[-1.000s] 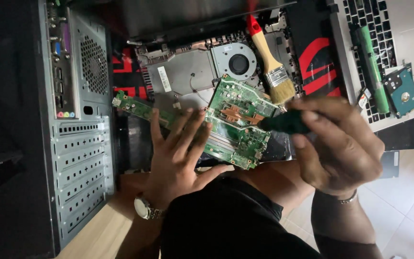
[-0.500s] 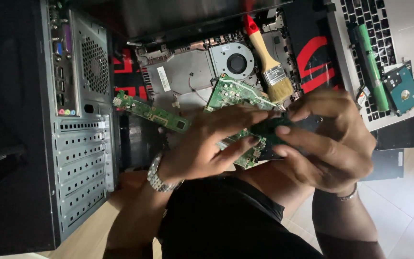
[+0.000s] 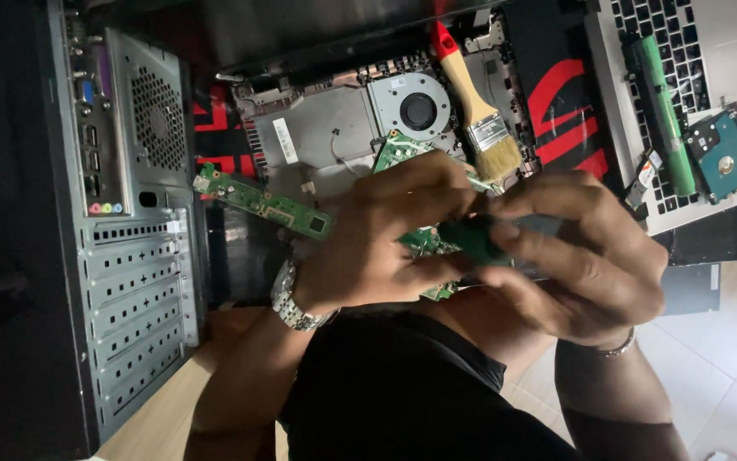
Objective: The person cleans a green circuit board by first using a green-handled tool to scrape or scrub the surface, then switching to a paintbrush to sweep away debris. The task is performed on the person's lap.
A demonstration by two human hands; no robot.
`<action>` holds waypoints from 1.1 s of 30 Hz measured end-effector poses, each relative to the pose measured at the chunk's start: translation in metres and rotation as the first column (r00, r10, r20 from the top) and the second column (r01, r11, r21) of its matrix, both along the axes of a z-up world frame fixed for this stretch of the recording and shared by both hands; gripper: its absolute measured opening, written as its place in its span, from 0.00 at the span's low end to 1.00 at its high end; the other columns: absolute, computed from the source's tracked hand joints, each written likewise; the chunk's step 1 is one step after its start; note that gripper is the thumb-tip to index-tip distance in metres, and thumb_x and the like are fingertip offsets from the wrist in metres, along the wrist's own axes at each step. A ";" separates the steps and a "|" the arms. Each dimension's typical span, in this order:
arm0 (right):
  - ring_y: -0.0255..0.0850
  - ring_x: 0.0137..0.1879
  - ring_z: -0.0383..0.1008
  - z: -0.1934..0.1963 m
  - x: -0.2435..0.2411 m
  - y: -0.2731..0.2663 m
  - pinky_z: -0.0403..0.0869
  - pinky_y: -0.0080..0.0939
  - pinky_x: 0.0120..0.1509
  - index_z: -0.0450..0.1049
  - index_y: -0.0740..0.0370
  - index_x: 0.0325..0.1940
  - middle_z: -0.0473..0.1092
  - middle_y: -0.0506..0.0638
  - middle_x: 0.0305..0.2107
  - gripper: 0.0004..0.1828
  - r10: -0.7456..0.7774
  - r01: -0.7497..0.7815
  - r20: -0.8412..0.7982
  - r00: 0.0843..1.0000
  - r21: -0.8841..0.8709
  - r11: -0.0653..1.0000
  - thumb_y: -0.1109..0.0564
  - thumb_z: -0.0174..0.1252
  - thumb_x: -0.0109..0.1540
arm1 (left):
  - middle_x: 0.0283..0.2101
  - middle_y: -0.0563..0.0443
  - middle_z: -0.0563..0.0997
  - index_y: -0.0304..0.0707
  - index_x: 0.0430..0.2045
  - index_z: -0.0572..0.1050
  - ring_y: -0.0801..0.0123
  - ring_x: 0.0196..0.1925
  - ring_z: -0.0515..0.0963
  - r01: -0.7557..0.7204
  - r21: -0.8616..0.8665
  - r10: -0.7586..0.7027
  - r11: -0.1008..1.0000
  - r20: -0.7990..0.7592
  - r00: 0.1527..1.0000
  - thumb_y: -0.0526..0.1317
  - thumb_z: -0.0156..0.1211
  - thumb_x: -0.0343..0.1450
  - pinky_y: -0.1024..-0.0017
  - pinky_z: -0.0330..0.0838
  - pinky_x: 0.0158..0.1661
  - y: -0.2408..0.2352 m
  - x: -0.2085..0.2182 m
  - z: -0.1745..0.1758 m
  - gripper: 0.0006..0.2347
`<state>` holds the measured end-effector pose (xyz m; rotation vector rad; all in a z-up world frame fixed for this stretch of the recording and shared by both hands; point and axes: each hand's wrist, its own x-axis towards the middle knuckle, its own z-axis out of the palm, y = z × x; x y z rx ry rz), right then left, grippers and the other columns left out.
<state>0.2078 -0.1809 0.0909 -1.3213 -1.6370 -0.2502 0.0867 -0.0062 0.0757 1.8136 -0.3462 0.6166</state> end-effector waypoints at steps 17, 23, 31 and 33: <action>0.67 0.45 0.80 0.008 -0.003 0.006 0.84 0.56 0.51 0.70 0.79 0.44 0.72 0.76 0.39 0.10 0.002 -0.003 0.039 0.999 0.021 1.000 0.65 0.53 0.65 | 0.41 0.44 0.79 0.30 0.39 0.75 0.61 0.39 0.82 -0.027 0.008 0.027 1.000 -0.004 1.000 0.39 0.64 0.72 0.67 0.82 0.40 -0.003 0.002 -0.009 0.10; 0.63 0.43 0.81 -0.006 -0.001 -0.001 0.87 0.55 0.48 0.71 0.77 0.43 0.72 0.72 0.38 0.11 0.002 -0.001 -0.011 1.000 0.040 0.999 0.62 0.58 0.63 | 0.38 0.44 0.79 0.30 0.41 0.75 0.59 0.38 0.80 -0.054 0.063 0.055 0.997 -0.015 0.998 0.43 0.63 0.71 0.63 0.79 0.40 -0.004 0.002 -0.012 0.13; 0.72 0.45 0.81 0.011 -0.004 0.004 0.87 0.57 0.52 0.68 0.82 0.46 0.70 0.79 0.40 0.12 0.000 -0.001 -0.031 1.000 -0.044 0.999 0.66 0.54 0.65 | 0.36 0.49 0.76 0.29 0.31 0.76 0.65 0.29 0.76 -0.035 0.038 0.039 0.999 -0.109 0.993 0.40 0.57 0.69 0.68 0.72 0.31 -0.006 0.000 -0.005 0.10; 0.63 0.50 0.79 0.004 -0.001 -0.005 0.81 0.53 0.53 0.73 0.71 0.48 0.71 0.71 0.46 0.19 -0.094 0.101 0.093 0.991 -0.071 0.992 0.51 0.63 0.64 | 0.37 0.46 0.78 0.32 0.38 0.77 0.60 0.37 0.82 -0.135 0.048 0.136 0.990 -0.020 0.991 0.44 0.67 0.71 0.64 0.79 0.38 -0.007 0.000 -0.014 0.13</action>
